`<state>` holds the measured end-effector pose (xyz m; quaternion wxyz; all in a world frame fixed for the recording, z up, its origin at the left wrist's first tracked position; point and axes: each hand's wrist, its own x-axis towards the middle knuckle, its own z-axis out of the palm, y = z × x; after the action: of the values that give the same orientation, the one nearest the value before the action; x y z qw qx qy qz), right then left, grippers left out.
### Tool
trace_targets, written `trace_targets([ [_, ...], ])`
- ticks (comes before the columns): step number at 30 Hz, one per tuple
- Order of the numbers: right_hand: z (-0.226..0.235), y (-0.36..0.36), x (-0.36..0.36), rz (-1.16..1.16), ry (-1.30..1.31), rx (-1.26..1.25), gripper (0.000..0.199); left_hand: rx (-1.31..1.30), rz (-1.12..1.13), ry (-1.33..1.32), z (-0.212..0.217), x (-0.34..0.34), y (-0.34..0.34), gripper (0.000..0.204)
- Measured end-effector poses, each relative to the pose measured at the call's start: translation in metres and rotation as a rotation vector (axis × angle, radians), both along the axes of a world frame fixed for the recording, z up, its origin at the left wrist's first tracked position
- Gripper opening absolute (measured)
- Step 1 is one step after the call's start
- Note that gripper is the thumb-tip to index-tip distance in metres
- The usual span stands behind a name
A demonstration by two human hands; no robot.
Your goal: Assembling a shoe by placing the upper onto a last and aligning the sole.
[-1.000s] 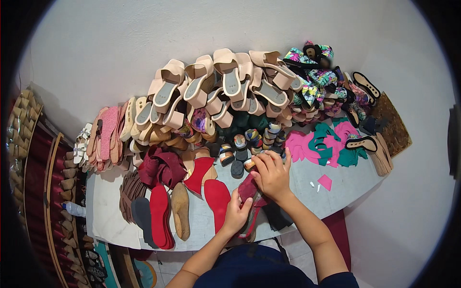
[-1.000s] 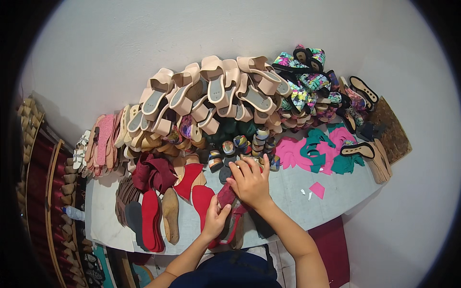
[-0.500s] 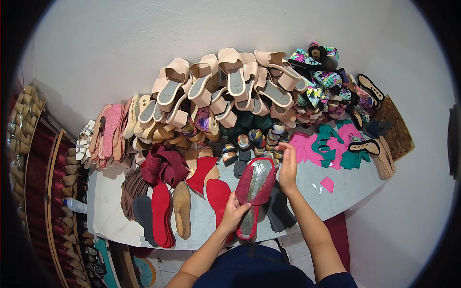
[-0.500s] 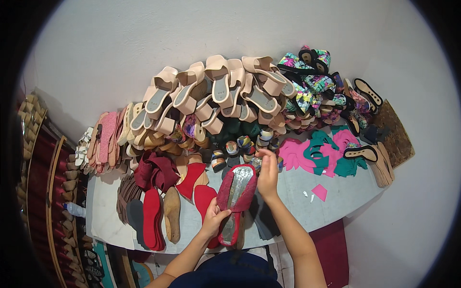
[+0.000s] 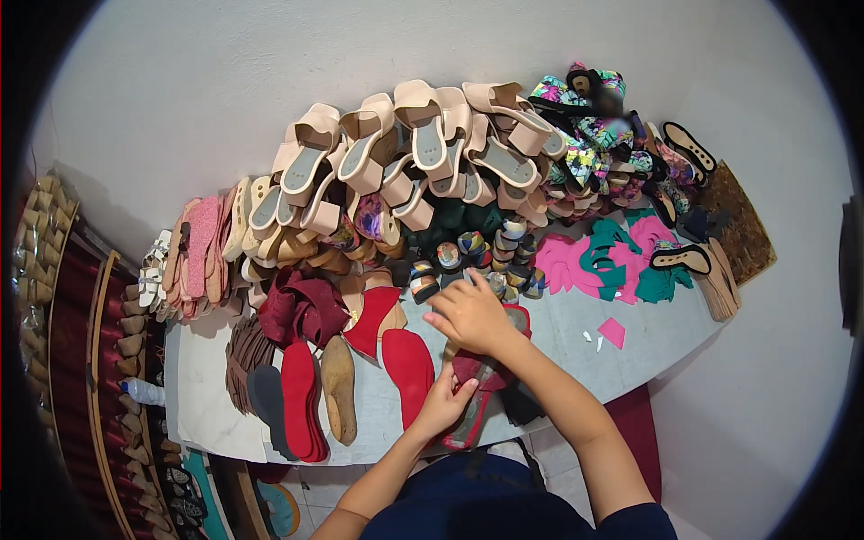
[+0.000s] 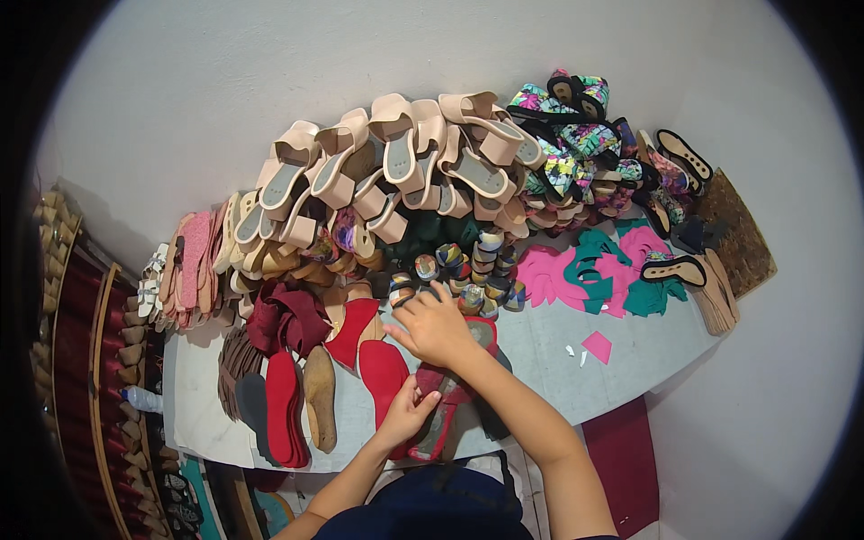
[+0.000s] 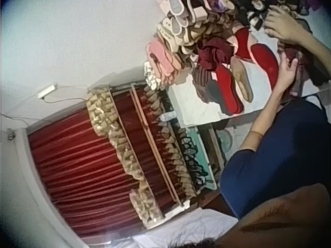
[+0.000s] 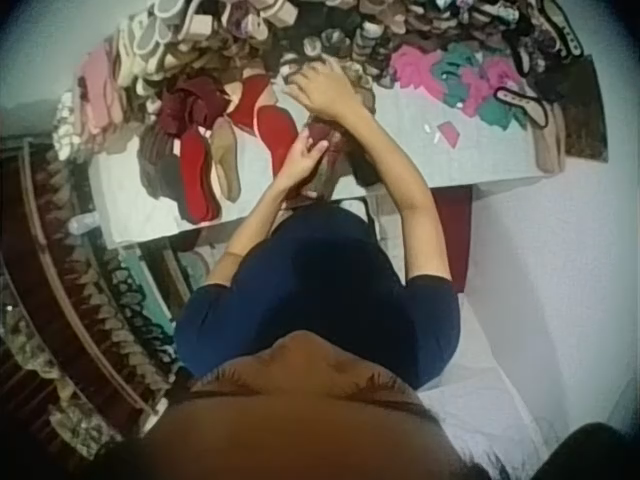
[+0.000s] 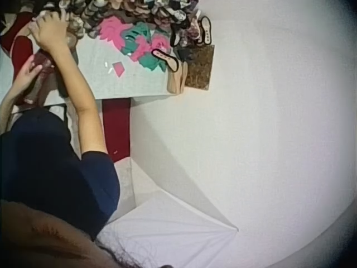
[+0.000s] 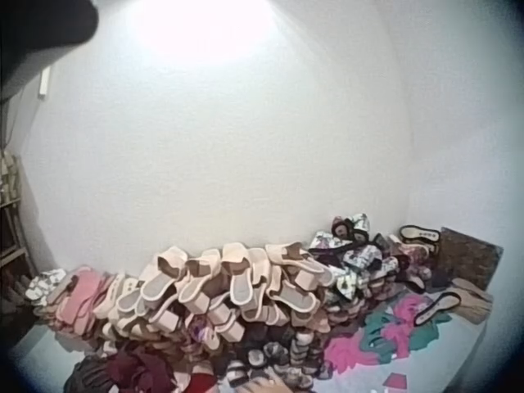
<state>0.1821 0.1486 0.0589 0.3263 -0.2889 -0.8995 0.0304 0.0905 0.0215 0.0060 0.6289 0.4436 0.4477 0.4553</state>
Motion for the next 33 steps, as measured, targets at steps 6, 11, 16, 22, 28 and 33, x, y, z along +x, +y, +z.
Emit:
trace_targets([
  [6,-0.003,-0.002,0.000,0.056,0.024,-0.078,0.032,0.125,0.039,-0.052,0.007,0.001,-0.007,0.045],
  [11,-0.003,-0.004,-0.004,0.000,0.124,0.035,0.033,0.122,0.048,0.077,-0.003,-0.003,-0.008,0.045],
  [16,-0.027,0.008,-0.004,-0.104,0.109,-0.072,0.034,0.068,0.052,0.018,-0.016,-0.004,-0.003,0.036],
  [22,-0.031,0.046,0.047,-0.146,0.865,-0.858,0.039,-0.115,0.075,-0.351,-0.014,-0.024,0.004,0.034],
  [28,-0.131,-0.004,0.105,-0.486,0.172,-0.815,0.038,-0.202,0.146,-0.511,-0.017,-0.029,0.004,0.035],
  [33,-0.150,-0.038,0.111,-0.730,-0.038,-0.946,0.058,-0.187,0.178,-0.529,-0.027,-0.022,0.005,0.040],
])
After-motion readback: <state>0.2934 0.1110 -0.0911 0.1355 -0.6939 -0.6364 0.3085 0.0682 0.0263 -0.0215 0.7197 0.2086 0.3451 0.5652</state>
